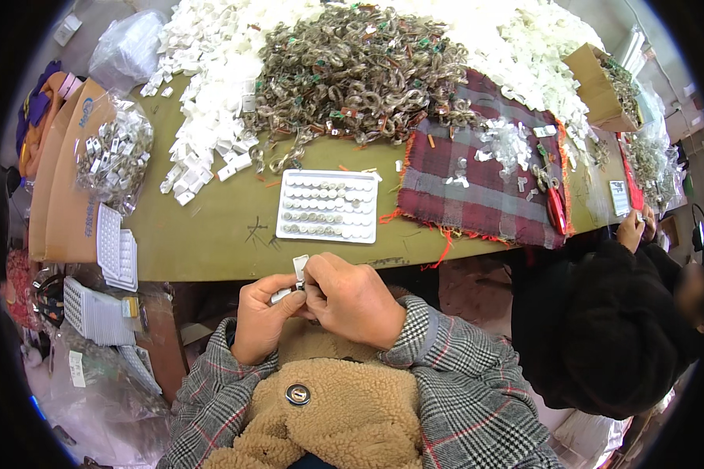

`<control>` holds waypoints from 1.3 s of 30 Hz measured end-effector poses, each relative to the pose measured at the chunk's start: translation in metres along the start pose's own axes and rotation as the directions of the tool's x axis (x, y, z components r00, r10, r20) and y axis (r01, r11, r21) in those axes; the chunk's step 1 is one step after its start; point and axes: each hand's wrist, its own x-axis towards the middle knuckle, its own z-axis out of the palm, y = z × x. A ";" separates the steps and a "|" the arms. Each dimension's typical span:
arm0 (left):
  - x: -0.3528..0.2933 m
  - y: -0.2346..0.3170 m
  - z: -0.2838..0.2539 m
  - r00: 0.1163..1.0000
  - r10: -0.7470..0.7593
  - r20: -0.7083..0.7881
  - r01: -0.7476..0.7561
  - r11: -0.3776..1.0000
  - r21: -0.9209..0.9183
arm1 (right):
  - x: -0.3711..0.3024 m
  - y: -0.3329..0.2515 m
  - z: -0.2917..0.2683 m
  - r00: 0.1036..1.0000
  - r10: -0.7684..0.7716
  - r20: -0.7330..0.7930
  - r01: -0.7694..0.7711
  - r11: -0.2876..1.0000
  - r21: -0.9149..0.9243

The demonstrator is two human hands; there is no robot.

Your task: The person assembles small white plastic housings with internal metal components. They pick up a housing, insert a metal piece, and place the assembled unit into a white tray. The person repeats this process multiple times, handling each unit individually.

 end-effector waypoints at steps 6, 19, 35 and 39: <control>0.012 0.013 -0.007 0.988 -0.124 0.091 0.141 0.965 -0.222 | 0.014 0.029 -0.040 0.957 0.016 -0.288 -0.063 0.986 -0.155; 0.032 0.015 -0.015 0.965 -0.140 0.223 0.209 0.923 -0.324 | 0.036 0.052 -0.033 0.945 0.023 -0.326 -0.139 0.931 -0.338; 0.033 0.009 -0.011 0.986 0.006 0.165 0.087 0.831 -0.550 | 0.039 0.041 -0.036 0.972 -0.125 -0.200 0.050 0.938 -0.344; 0.028 0.004 -0.007 0.984 0.044 0.171 0.056 0.839 -0.541 | 0.016 0.010 -0.029 0.988 -0.103 -0.118 0.085 0.985 -0.148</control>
